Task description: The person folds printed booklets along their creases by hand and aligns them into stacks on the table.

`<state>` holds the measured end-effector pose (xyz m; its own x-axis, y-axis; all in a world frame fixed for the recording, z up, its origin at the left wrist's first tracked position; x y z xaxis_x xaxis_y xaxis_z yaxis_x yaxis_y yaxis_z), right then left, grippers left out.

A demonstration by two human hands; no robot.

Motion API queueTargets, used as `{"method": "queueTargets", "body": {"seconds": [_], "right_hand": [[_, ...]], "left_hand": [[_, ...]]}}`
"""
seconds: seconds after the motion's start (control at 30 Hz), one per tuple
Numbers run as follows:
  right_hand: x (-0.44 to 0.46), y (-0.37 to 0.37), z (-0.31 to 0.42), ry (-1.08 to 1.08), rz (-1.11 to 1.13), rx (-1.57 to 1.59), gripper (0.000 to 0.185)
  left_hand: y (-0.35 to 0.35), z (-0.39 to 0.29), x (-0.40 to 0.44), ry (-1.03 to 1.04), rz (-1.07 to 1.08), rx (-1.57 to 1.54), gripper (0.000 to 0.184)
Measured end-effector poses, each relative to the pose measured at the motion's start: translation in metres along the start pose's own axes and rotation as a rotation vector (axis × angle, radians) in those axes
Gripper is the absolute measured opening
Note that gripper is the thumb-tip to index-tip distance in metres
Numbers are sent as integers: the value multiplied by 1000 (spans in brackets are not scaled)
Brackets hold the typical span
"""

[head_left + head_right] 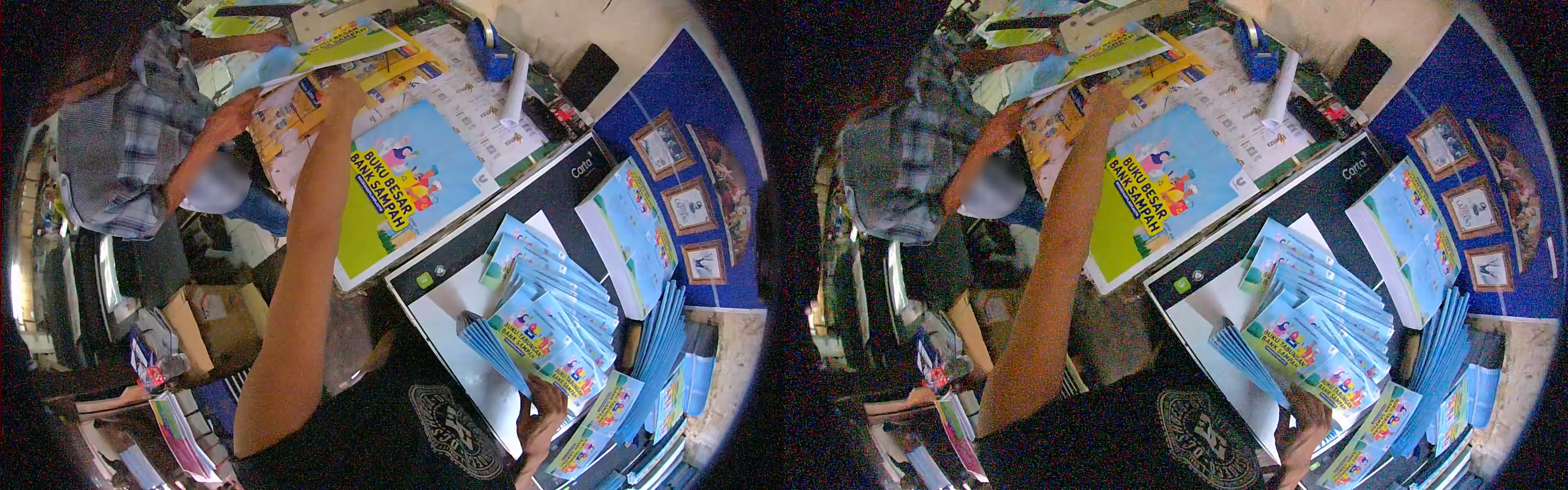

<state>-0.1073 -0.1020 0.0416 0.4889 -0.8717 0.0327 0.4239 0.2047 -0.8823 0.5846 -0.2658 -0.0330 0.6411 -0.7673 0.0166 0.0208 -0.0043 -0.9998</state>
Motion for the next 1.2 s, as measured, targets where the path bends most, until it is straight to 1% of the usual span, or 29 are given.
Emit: {"method": "queueTargets", "body": {"seconds": [0.07,0.17,0.27,0.37,0.47,0.57,0.6,0.63,0.7,0.73,0.77,0.8,0.83,0.93,0.97,1.0,1.03,1.07,1.13,1.17,1.2], "right_hand": [[0,2,-2,12,15,-29,25],[1,-1,3,1,-16,-38,24],[3,-2,7,19,-3,-34,24],[1,0,3,22,12,-36,24],[3,1,4,41,36,-47,25],[2,-1,7,33,18,-49,27],[0,-1,5,21,-2,-29,27],[-4,1,0,8,-23,-8,27],[-5,-1,-1,12,-31,3,26],[-3,-2,2,28,-19,-5,25],[-2,-2,3,44,-9,-13,24],[-3,-2,2,38,-16,-9,23],[-6,-1,0,30,-27,-6,23],[-11,-1,-2,23,-66,-29,21],[-12,1,-3,32,-62,-34,21],[-14,2,-3,36,-56,-34,22],[-16,5,-4,37,-14,-79,29],[-17,9,-5,41,10,-92,32],[-21,12,-12,67,42,-129,39],[-24,10,-6,3,65,-143,49],[-27,6,-10,-33,31,-152,48]], "left_hand": [[1,3,3,3,19,0,41],[44,25,35,-73,19,-116,39],[38,28,35,-43,-163,-129,36],[13,16,8,-140,-43,-127,35],[43,23,30,-70,9,-79,36],[60,22,40,57,-126,-5,36],[50,21,33,33,-175,-33,37],[35,14,16,10,-226,-62,39],[0,-14,-20,41,-193,-90,41],[-25,-34,-41,97,-112,-86,43],[-35,-53,-65,153,-32,-81,44],[-56,-72,-100,284,-340,-211,46],[-94,-102,-152,305,-191,-358,41],[-145,-197,-304,720,-111,-738,47],[-122,-239,-348,1002,39,-776,58],[-119,-272,-402,1185,89,-832,71],[-108,-289,-451,1263,-6,-810,79],[-96,-300,-485,1297,-60,-698,78],[-66,-321,-517,1318,-163,-490,73],[-43,-331,-520,1305,-211,-398,69],[-28,-335,-518,1292,-257,-307,65]]}}
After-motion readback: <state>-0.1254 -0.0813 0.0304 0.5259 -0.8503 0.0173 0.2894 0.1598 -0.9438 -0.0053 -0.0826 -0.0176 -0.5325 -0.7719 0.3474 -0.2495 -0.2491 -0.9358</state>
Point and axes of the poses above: each hand's wrist, its own x-axis towards the middle knuckle, its own y-axis out of the palm, z = x × y, the point moved 9 cm from there along x, towards the middle knuckle, and after that the axes turned 6 degrees about y, right-handed, at the moved point
